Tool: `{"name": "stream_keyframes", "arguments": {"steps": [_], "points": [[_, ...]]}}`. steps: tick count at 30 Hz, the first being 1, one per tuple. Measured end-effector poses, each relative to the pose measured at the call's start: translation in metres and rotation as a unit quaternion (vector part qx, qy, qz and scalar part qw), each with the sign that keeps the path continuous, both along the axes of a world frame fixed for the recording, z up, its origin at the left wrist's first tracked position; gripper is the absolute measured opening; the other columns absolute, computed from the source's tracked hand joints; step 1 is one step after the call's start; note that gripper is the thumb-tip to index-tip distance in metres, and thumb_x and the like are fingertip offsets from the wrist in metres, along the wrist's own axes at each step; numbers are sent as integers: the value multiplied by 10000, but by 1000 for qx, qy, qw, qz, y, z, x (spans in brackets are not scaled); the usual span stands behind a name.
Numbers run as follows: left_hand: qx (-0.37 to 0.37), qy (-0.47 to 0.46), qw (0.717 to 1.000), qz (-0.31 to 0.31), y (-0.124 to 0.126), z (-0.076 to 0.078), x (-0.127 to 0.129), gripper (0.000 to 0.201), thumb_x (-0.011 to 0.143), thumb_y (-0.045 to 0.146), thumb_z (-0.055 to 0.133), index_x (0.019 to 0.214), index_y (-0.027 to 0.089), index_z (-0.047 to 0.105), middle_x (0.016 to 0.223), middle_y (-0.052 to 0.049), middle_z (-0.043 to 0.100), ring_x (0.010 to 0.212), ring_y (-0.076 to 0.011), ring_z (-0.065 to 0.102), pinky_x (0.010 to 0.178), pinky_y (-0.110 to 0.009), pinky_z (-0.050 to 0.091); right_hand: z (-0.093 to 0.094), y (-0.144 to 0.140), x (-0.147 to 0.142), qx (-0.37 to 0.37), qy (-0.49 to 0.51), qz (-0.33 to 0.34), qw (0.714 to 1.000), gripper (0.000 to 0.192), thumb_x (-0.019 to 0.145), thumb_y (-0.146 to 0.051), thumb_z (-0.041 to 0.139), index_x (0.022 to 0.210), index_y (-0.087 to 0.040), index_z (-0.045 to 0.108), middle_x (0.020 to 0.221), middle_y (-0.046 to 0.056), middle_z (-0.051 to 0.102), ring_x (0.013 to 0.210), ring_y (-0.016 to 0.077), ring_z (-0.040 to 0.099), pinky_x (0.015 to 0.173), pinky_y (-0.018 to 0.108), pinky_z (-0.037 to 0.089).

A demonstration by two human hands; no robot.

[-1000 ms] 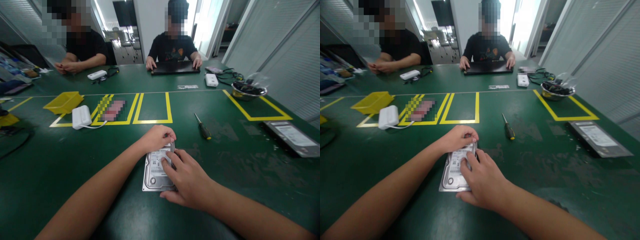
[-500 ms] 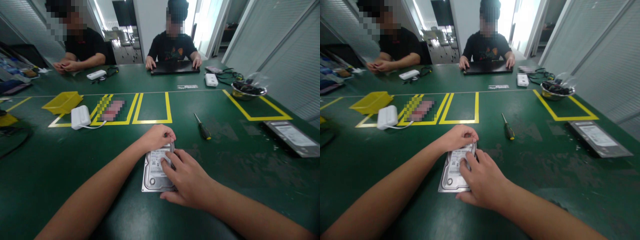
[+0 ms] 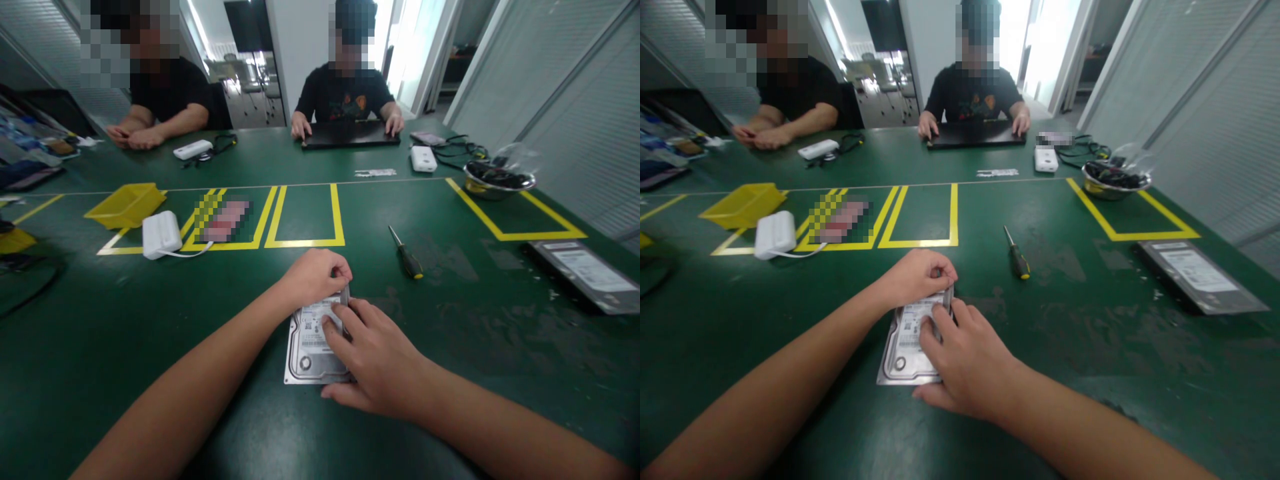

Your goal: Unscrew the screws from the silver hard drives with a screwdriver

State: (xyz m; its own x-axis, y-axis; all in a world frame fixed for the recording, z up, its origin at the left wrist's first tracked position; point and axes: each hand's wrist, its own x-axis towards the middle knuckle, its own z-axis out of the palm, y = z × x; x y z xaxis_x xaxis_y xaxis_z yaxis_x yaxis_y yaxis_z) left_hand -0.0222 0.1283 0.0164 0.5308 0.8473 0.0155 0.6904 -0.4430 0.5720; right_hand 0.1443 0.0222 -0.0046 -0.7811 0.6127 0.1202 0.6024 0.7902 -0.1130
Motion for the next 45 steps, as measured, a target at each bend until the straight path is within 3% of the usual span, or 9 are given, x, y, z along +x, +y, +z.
{"name": "stream_keyframes", "arguments": {"steps": [15,26,37,45], "points": [[8,13,1000,18,-4,-2,2,117,750,177,583,762,182,699,710,3,673,619,-116,550,574,-249,357,0,1,0,-6,-6,0,1000,797,803,-679,579,1340,-93,525,1301,226,510,1149,407,453,915,549,456],[76,65,995,4,-9,-1,3,133,769,188,578,771,204,710,780,-14,703,736,-167,605,656,-285,396,1,1,-2,0,-11,1,1000,811,803,-696,565,1329,-81,537,1301,241,514,1155,414,455,904,545,456],[2,10,999,37,-5,-1,0,132,735,189,595,735,188,727,713,-15,700,630,-136,577,578,-251,389,4,0,-1,0,-12,1,1000,809,796,-680,590,1337,-82,534,1312,242,514,1153,416,460,898,546,459],[1,-14,999,38,-6,-5,-2,149,730,184,591,750,189,739,718,-13,705,636,-128,581,582,-244,397,7,0,-2,-11,-12,-6,1000,805,776,-661,635,1344,-100,531,1335,224,515,1176,410,452,911,548,454]]}}
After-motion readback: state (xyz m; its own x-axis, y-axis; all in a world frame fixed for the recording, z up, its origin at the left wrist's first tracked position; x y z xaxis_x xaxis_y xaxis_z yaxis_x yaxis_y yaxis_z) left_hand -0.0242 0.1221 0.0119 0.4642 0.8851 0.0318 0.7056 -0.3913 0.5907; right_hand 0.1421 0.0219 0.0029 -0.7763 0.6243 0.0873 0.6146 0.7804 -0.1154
